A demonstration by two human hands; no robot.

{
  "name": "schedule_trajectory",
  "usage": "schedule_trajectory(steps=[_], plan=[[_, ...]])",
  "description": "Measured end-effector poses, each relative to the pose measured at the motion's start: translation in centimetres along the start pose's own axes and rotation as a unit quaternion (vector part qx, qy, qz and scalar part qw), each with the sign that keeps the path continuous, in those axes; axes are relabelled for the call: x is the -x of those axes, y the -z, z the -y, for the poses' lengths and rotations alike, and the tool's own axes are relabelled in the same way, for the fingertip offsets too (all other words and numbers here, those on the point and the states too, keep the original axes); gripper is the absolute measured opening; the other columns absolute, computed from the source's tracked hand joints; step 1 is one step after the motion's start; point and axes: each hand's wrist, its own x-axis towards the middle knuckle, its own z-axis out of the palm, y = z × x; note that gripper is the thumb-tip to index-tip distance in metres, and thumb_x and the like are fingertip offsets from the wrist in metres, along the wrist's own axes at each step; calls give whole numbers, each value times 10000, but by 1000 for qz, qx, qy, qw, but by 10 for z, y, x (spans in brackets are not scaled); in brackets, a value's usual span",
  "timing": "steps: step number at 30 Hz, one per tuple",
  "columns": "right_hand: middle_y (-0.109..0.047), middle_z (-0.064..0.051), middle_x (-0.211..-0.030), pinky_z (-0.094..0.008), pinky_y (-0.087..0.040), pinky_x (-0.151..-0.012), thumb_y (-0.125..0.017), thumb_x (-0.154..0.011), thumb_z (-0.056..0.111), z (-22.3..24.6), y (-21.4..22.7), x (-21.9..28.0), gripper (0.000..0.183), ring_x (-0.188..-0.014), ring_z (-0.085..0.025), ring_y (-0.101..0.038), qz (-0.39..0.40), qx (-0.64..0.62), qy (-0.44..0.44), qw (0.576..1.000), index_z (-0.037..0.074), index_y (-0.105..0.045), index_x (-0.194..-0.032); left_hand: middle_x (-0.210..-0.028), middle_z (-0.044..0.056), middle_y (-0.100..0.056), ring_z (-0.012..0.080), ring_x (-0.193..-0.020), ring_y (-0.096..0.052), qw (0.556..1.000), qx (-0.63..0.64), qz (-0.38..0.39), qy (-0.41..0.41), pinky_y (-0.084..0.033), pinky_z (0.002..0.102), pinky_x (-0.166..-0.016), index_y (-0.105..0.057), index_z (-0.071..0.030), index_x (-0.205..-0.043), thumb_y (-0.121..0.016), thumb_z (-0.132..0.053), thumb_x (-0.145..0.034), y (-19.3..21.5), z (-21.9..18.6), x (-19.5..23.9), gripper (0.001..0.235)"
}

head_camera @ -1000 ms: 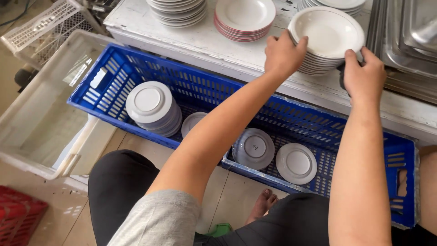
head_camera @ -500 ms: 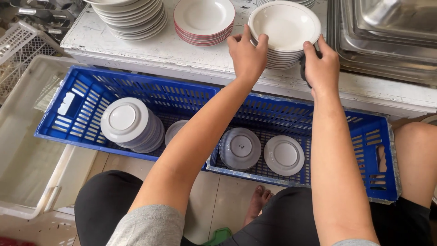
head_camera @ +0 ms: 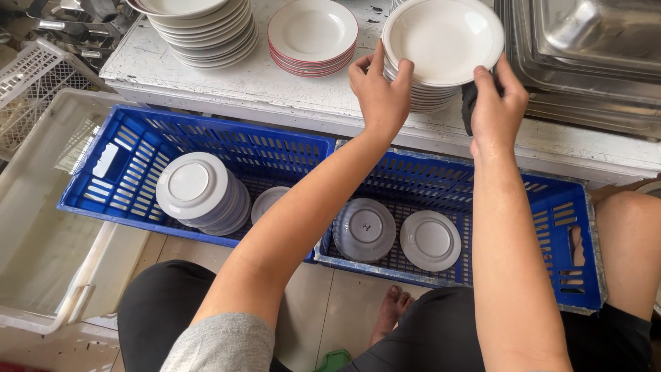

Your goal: Drying wet ceramic plates using a cloth and organizing them into a storage crate.

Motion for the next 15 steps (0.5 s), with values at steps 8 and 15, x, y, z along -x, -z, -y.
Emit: schedule_trajectory(steps=[8,15], plan=[[-689,-7,-1030,-282,-446,-445,-595,-800,190,61,-16,35,536,-680,-190,-608,-17,-242,-96,965,241,-550,-1331,-1202,53,-515,195,-1021,-561,998,49,24,-35,-494,345,-845,-437,-116,-1366,-505,-369,-793,47,-34,34,630],[-610,-40,-1073,-263,-440,-489,-543,-694,115,94,-44,79,527,-840,-210,-569,-7,-301,-165,939,212,-617,-1207,-1236,101,-496,204,-1105,-555,992,69,40,-95,-510,351,-948,-426,-65,-1334,-584,-297,-790,122,-51,50,611]])
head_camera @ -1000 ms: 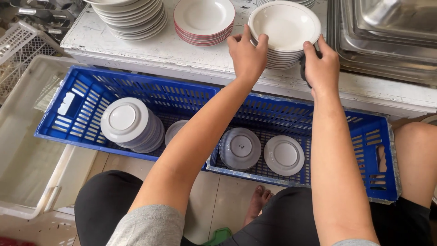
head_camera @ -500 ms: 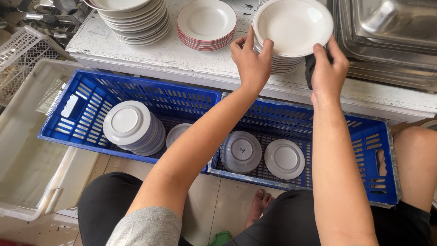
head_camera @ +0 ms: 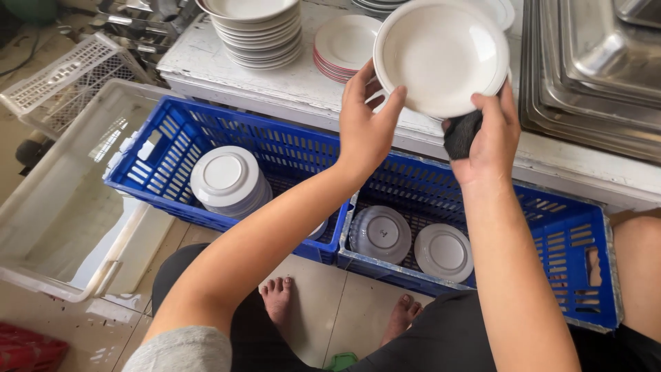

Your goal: Drying wet ceramic plates using a cloth and organizing them into a storage crate.

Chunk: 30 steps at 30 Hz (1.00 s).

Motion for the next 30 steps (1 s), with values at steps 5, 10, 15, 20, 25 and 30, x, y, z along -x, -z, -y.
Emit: schedule_trajectory(steps=[5,10,15,20,25,30], plan=[[-544,-159,-1169,-326,-542,-611,-548,-811,153,-42,15,-1,589,-897,-239,-577,99,-32,-75,992,226,-435,-1384,-1279,252,-349,368,-1164,-464,956,245,74,143,-409,540,-960,-204,26,-1418,-609,-328,-858,52,-11,14,777],[-619,-172,-1018,-355,-551,-570,-556,-809,127,-63,5,26,475,-763,-236,-612,167,39,-120,978,131,-531,-1283,-1246,257,-483,406,-1117,-536,917,329,52,218,-412,610,-921,-318,-49,-1403,-589,-367,-877,95,13,15,672],[-674,-168,-857,-347,-557,-479,-649,-817,153,-76,7,15,244,-630,-215,-651,211,159,-135,955,75,-664,-1048,-1170,226,-588,379,-1033,-608,899,355,-45,253,-474,568,-879,-436,-70,-1326,-559,-341,-903,128,33,28,518],[-456,-281,-1291,-421,-428,-949,-536,-999,214,-107,-17,7,514,-1141,-306,-465,320,213,185,905,-39,-309,-1384,-1144,261,-602,371,-991,-615,913,319,-118,226,-513,545,-827,-521,-66,-1279,-599,-326,-887,125,50,52,477],[-89,-340,-1486,-593,-204,-1075,-531,-878,136,-122,-41,68,729,-1322,-535,-198,446,505,330,662,-43,-134,-1462,-1157,274,-595,380,-997,-626,932,279,-87,216,-522,539,-790,-485,-53,-1315,-590,-370,-900,132,69,59,533],[-233,-256,-1489,-471,-220,-1105,-447,-832,32,-105,-32,75,595,-1336,-418,-277,553,492,329,587,-1,-338,-1416,-1099,269,-621,337,-901,-659,935,269,-107,207,-557,490,-714,-525,-34,-1268,-579,-364,-909,143,63,58,491]])
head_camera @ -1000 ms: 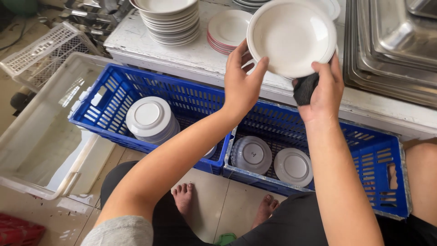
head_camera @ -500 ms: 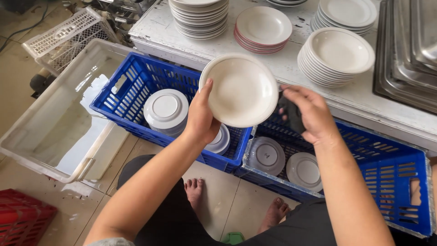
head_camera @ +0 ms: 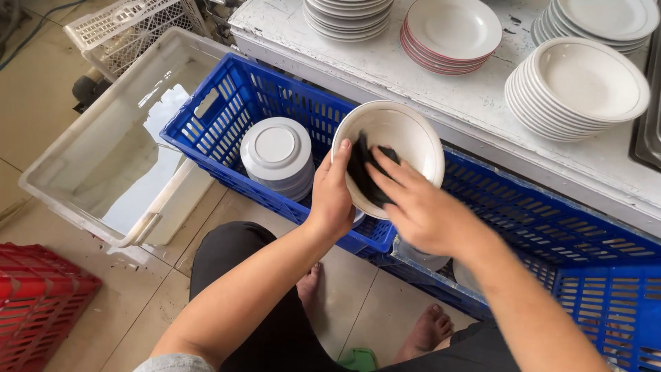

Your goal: Drying wet ceramic plates using a cloth and organizing them into a storage crate.

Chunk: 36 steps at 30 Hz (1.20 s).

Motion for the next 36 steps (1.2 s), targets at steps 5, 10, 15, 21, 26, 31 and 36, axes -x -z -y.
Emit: schedule_trajectory(steps=[5,10,15,21,26,31,36], plan=[[-322,-271,-1473,-445,-271,-1116,-404,-777,-15,-25,13,9,505,-1353,-415,-315,-78,254,19,964,-86,-519,-1264,-1027,260,-632,337,-871,-650,1000,4,6,8,-562,500,-663,-568,-24,-1212,-584,-362,-899,-4,-1,11,461],[-294,-273,-1450,-438,-219,-1120,-377,-835,9,11,0,-5,485,-1334,-397,-310,-39,43,24,998,-71,-452,-1308,-887,231,-641,315,-700,-671,999,25,25,1,-570,459,-559,-574,-22,-1131,-550,-364,-927,4,17,-8,399],[-438,-126,-1405,-471,-202,-1134,-461,-762,3,-8,27,4,499,-1353,-314,-317,114,-28,37,992,-2,-532,-1256,-1169,178,-607,329,-1038,-587,991,35,-74,102,-495,438,-854,-492,-52,-1301,-506,-387,-781,-17,-46,14,619],[-146,-268,-1502,-612,-260,-1119,-362,-903,-35,-2,3,-8,399,-1347,-557,-200,-82,185,38,979,-128,-452,-1280,-918,130,-682,222,-783,-648,998,-20,33,57,-528,326,-662,-622,-26,-1088,-515,-355,-887,-12,-19,15,400],[-436,-129,-1411,-511,-284,-1089,-481,-786,39,9,31,0,463,-1356,-323,-320,113,49,54,991,25,-548,-1243,-1090,175,-630,328,-974,-609,988,-8,-76,134,-496,427,-753,-520,-50,-1234,-490,-436,-773,-18,-56,15,601],[-307,-300,-1434,-558,-307,-1108,-439,-826,-29,-7,10,-9,430,-1312,-515,-308,-55,241,36,968,-83,-531,-1243,-1023,182,-658,296,-860,-643,996,-19,23,87,-532,381,-668,-563,-1,-1182,-475,-392,-855,-10,-33,18,517],[-346,-203,-1443,-472,-221,-1142,-425,-895,16,12,18,-6,401,-1384,-364,-242,65,-45,99,992,-14,-485,-1290,-1079,210,-614,327,-1060,-573,990,21,-44,132,-462,400,-958,-554,55,-1130,-489,-364,-833,-16,-48,15,518]])
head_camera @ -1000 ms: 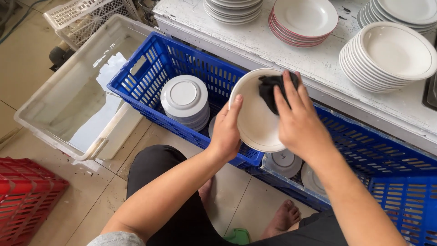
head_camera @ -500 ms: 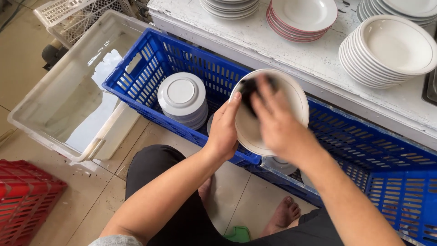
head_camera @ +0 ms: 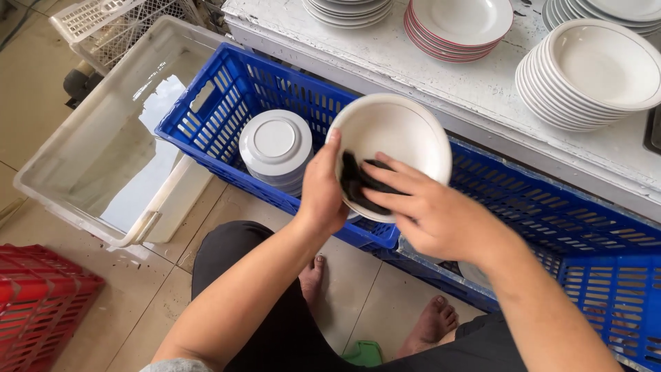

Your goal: Drying wet ceramic plates using a cloth and organizing them into a storage crate.

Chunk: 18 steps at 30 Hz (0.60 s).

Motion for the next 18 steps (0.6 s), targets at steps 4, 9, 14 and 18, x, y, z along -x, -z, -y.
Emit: schedule_trajectory(steps=[4,9,14,18], plan=[[-430,-199,-1402,-530,-333,-1081,-508,-735,-5,-15,12,9,454,-1334,-408,-344,-37,230,-51,971,-8,-590,-1182,-1085,178,-639,326,-939,-629,998,-53,18,-18,-528,409,-700,-532,-33,-1244,-462,-418,-818,4,-3,1,579],[-295,-395,-1374,-634,-250,-1097,-388,-929,46,-2,-6,-6,353,-1293,-554,-243,-84,226,-47,969,-150,-472,-1209,-982,156,-675,239,-841,-644,996,-40,72,-35,-524,336,-700,-615,15,-1118,-498,-349,-885,4,18,-1,448],[-480,-152,-1363,-486,-336,-1080,-545,-852,106,-15,8,15,304,-1318,-365,-381,14,67,-4,998,-7,-624,-1123,-1047,159,-630,321,-912,-614,998,-57,-13,16,-508,413,-666,-524,-63,-1257,-468,-463,-792,3,-4,0,616],[-482,-243,-1341,-491,-375,-1082,-500,-862,2,-17,-1,6,273,-1264,-429,-425,-79,301,-63,948,-69,-585,-1112,-1082,166,-651,302,-930,-633,997,-52,54,-23,-534,400,-744,-557,-28,-1232,-444,-397,-863,6,12,1,534]])
